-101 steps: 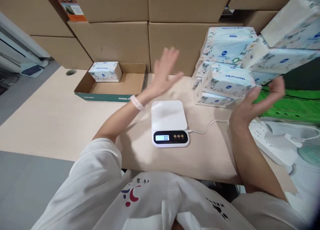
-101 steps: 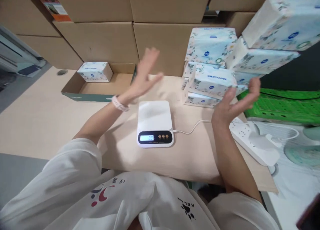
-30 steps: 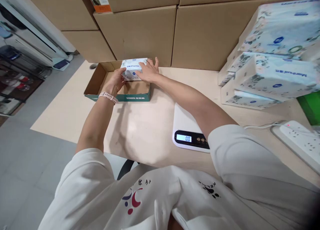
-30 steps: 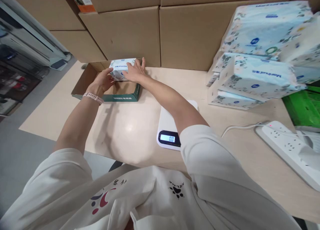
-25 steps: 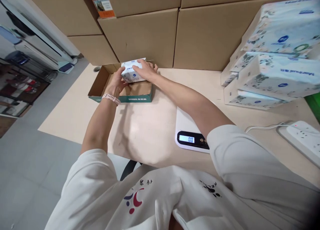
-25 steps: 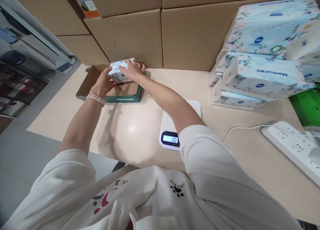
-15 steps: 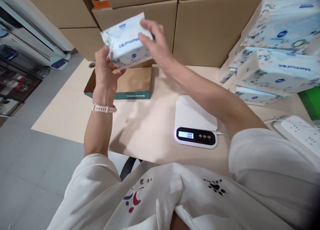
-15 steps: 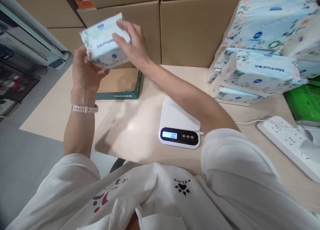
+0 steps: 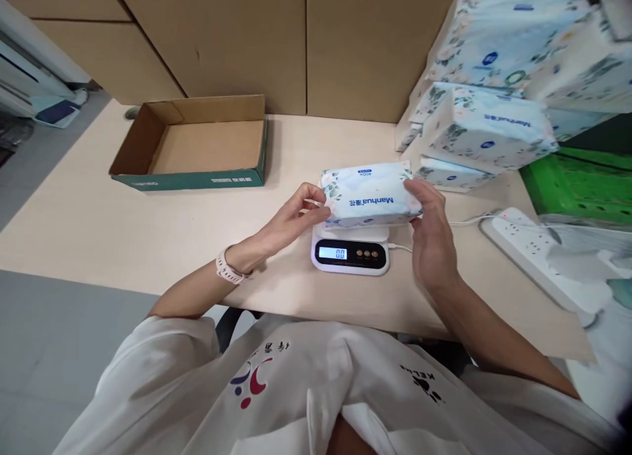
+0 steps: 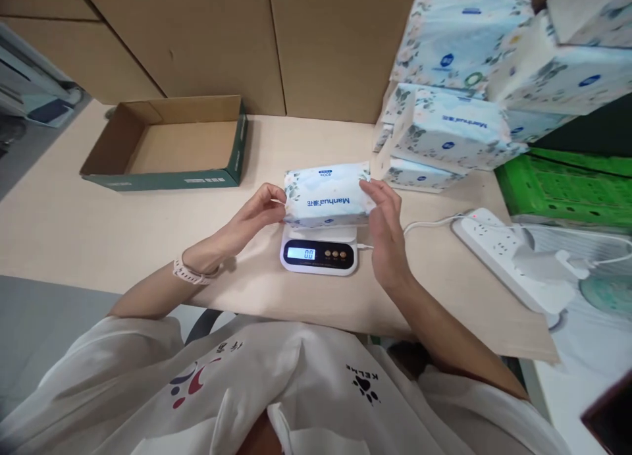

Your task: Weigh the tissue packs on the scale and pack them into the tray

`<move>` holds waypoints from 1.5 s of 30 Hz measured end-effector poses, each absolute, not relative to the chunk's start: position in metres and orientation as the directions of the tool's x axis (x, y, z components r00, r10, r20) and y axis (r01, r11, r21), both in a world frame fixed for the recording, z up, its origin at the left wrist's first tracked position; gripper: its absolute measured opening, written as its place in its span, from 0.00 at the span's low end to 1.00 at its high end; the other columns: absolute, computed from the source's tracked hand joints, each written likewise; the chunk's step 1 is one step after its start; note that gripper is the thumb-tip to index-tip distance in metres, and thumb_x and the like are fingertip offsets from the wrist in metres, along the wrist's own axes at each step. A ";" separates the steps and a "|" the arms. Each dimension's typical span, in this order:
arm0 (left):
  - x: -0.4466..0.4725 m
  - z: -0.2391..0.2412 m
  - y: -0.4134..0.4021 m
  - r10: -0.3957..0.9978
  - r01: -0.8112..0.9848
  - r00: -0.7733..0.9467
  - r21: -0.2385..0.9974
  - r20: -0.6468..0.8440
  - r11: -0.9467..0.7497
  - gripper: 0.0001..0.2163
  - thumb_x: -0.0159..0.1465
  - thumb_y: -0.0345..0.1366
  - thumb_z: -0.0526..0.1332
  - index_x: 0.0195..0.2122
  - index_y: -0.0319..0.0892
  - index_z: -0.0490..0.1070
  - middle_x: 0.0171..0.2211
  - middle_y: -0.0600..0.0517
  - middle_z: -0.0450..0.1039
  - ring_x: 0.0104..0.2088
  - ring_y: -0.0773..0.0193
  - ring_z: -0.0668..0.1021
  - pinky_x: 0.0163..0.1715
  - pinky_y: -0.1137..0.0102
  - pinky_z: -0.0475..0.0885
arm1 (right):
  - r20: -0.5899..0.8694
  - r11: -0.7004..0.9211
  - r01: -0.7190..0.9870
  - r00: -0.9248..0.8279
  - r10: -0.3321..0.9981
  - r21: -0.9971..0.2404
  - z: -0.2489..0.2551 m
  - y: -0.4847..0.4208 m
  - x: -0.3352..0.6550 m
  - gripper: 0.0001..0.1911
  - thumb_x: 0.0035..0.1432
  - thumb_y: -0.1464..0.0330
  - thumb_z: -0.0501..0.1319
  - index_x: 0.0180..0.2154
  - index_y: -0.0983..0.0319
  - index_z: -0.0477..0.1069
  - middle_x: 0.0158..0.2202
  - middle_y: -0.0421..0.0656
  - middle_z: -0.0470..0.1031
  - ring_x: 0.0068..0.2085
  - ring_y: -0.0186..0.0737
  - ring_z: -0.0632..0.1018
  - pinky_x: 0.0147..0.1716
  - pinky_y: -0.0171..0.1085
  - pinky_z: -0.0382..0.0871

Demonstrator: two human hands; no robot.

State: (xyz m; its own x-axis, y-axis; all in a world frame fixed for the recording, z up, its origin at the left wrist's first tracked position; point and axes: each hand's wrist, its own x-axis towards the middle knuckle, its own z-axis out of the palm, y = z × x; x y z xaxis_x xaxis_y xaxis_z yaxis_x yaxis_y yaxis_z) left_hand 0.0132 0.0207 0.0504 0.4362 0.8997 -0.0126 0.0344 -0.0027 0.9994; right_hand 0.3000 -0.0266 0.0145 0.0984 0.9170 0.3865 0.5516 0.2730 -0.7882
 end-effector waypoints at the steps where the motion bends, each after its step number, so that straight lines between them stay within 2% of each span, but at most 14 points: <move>1: 0.016 0.051 0.021 0.906 0.052 0.423 0.998 -0.004 -0.020 0.11 0.67 0.46 0.71 0.43 0.50 0.72 0.46 0.51 0.75 0.45 0.60 0.78 0.45 0.61 0.76 | 0.380 0.268 0.539 0.105 0.919 -0.798 0.010 -0.027 0.300 0.27 0.76 0.51 0.42 0.68 0.31 0.68 0.74 0.40 0.67 0.77 0.53 0.69 0.68 0.67 0.77; 5: 0.021 0.048 0.020 0.948 0.101 0.311 0.989 0.069 -0.105 0.11 0.66 0.45 0.72 0.43 0.51 0.73 0.49 0.50 0.76 0.51 0.57 0.78 0.47 0.61 0.76 | 0.372 0.283 0.508 0.082 0.925 -0.814 0.004 -0.030 0.297 0.28 0.76 0.50 0.42 0.70 0.35 0.65 0.74 0.43 0.68 0.76 0.52 0.70 0.68 0.64 0.78; 8: 0.021 0.039 0.019 0.974 0.065 0.190 0.989 0.121 -0.135 0.09 0.68 0.46 0.69 0.44 0.51 0.74 0.51 0.49 0.77 0.51 0.57 0.78 0.49 0.62 0.76 | 0.422 0.326 0.461 0.120 0.899 -0.825 0.003 -0.036 0.297 0.27 0.75 0.49 0.46 0.71 0.31 0.62 0.73 0.41 0.70 0.73 0.51 0.74 0.67 0.62 0.78; 12: 0.012 0.025 0.022 0.992 0.004 -0.037 0.992 0.125 -0.125 0.09 0.69 0.48 0.67 0.44 0.50 0.74 0.52 0.48 0.77 0.49 0.59 0.80 0.48 0.63 0.77 | 0.506 0.386 0.359 0.347 0.790 -0.850 -0.001 -0.032 0.307 0.25 0.70 0.45 0.52 0.65 0.27 0.70 0.69 0.39 0.75 0.67 0.56 0.79 0.64 0.64 0.76; 16: 0.001 0.022 0.030 0.988 -0.067 -0.151 0.997 0.039 -0.050 0.10 0.67 0.48 0.67 0.40 0.49 0.73 0.49 0.49 0.79 0.44 0.62 0.82 0.43 0.67 0.77 | 0.511 0.449 0.249 0.504 0.696 -0.858 -0.008 -0.019 0.322 0.25 0.66 0.43 0.55 0.60 0.32 0.77 0.63 0.39 0.80 0.60 0.55 0.83 0.63 0.67 0.73; 19: 0.000 0.023 0.031 0.985 -0.129 -0.170 0.991 0.023 -0.045 0.13 0.65 0.49 0.70 0.40 0.47 0.72 0.47 0.49 0.80 0.41 0.63 0.83 0.40 0.70 0.77 | 0.535 0.518 0.191 0.514 0.670 -0.834 -0.014 -0.012 0.326 0.28 0.67 0.44 0.54 0.61 0.41 0.78 0.60 0.41 0.80 0.56 0.50 0.84 0.63 0.69 0.73; 23: 0.004 0.026 0.028 0.986 -0.160 -0.164 0.986 0.030 -0.057 0.13 0.65 0.49 0.71 0.40 0.47 0.73 0.46 0.49 0.82 0.39 0.64 0.84 0.38 0.71 0.78 | 0.581 0.584 0.165 0.485 0.654 -0.795 -0.017 -0.012 0.323 0.28 0.70 0.47 0.54 0.61 0.50 0.77 0.60 0.45 0.80 0.60 0.48 0.82 0.57 0.58 0.79; 27: 0.006 0.026 0.026 0.987 -0.189 -0.157 0.979 0.046 -0.076 0.12 0.64 0.48 0.72 0.39 0.46 0.76 0.45 0.49 0.83 0.38 0.65 0.84 0.37 0.72 0.79 | 0.603 0.609 0.152 0.449 0.659 -0.779 -0.014 -0.013 0.318 0.25 0.71 0.51 0.55 0.61 0.50 0.79 0.57 0.43 0.82 0.54 0.42 0.83 0.53 0.51 0.81; 31: 0.005 0.024 0.027 0.986 -0.208 -0.157 0.974 0.057 -0.089 0.11 0.64 0.46 0.72 0.37 0.45 0.77 0.43 0.49 0.84 0.36 0.66 0.85 0.37 0.72 0.79 | 0.613 0.628 0.140 0.455 0.645 -0.765 -0.010 -0.015 0.316 0.24 0.71 0.52 0.55 0.59 0.51 0.81 0.55 0.42 0.84 0.57 0.42 0.83 0.48 0.47 0.81; 39: 0.003 0.018 0.030 0.986 -0.197 -0.159 0.977 0.051 -0.083 0.09 0.64 0.44 0.72 0.34 0.45 0.77 0.41 0.50 0.84 0.35 0.67 0.85 0.35 0.74 0.79 | 0.511 0.554 0.088 0.523 0.682 -0.828 -0.005 -0.017 0.309 0.24 0.71 0.50 0.57 0.55 0.56 0.82 0.53 0.45 0.85 0.54 0.45 0.85 0.49 0.50 0.80; 45: 0.002 0.015 0.032 0.986 -0.200 -0.156 0.976 0.060 -0.090 0.06 0.65 0.39 0.71 0.34 0.45 0.78 0.41 0.50 0.84 0.34 0.68 0.84 0.35 0.74 0.79 | 0.470 0.507 0.087 0.534 0.703 -0.858 0.001 -0.019 0.305 0.25 0.71 0.49 0.57 0.52 0.56 0.83 0.52 0.43 0.85 0.46 0.40 0.85 0.51 0.49 0.78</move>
State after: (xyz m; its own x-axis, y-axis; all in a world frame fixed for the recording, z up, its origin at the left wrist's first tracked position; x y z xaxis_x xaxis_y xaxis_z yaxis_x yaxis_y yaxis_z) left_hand 0.0024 0.0316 0.0153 -0.1556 0.9860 0.0595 -0.1996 -0.0904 0.9757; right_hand 0.3051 -0.0195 0.0010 0.5341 0.7031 0.4695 0.0870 0.5067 -0.8577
